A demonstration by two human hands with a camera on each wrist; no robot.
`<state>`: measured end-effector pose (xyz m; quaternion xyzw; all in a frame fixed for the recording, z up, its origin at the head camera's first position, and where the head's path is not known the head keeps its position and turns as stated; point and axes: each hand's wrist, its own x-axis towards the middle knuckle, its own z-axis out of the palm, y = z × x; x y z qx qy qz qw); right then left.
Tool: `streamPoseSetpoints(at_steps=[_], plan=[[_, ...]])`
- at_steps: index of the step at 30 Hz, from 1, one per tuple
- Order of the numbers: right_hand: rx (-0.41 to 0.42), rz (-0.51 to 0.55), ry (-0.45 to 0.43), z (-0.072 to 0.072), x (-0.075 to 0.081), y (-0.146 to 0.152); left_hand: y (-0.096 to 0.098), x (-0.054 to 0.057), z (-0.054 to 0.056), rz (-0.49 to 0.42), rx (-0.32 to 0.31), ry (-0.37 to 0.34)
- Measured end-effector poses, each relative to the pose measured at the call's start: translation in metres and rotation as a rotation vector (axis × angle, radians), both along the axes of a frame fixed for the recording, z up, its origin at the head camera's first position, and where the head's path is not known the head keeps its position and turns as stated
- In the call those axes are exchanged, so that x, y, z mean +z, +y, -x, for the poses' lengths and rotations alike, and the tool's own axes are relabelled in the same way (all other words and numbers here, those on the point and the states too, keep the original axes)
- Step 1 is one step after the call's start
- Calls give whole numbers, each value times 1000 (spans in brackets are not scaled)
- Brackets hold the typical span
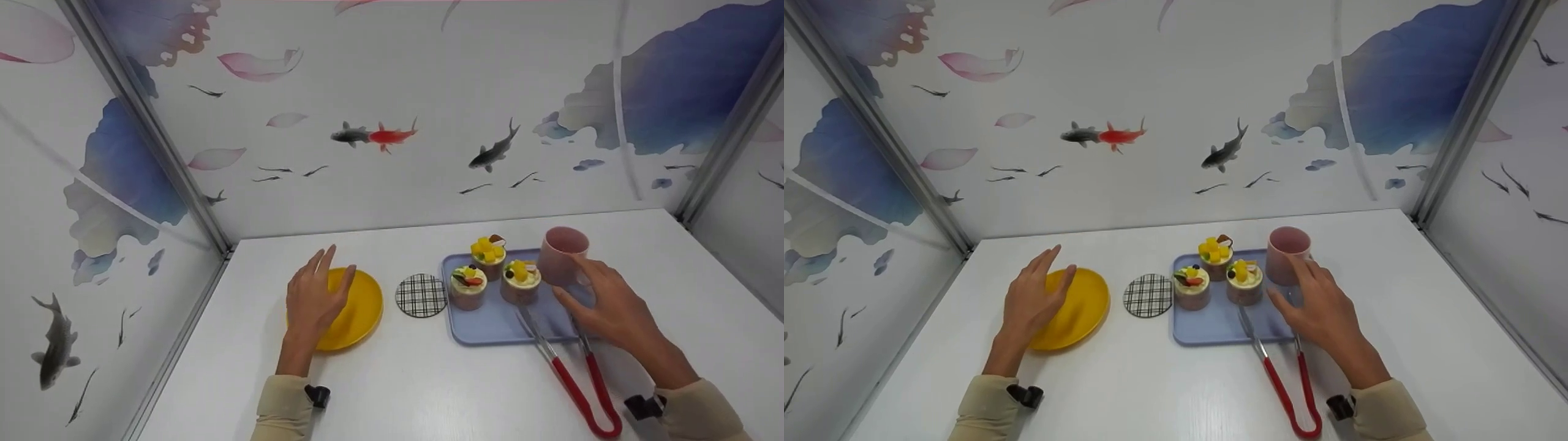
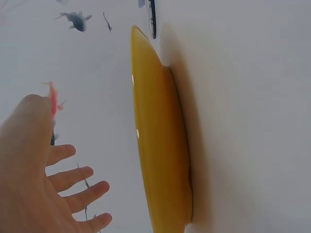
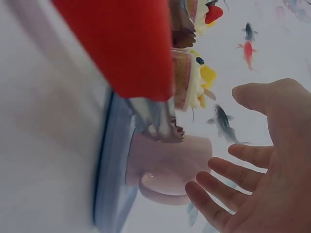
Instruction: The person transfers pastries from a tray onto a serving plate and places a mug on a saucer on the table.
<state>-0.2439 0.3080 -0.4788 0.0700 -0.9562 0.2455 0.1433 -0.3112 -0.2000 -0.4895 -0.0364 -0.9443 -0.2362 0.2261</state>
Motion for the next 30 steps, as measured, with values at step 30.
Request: streamPoseSetpoints(at_steps=[30], plan=[[74, -53, -572, -29, -13, 5, -47, -10, -15, -167, 126, -309]])
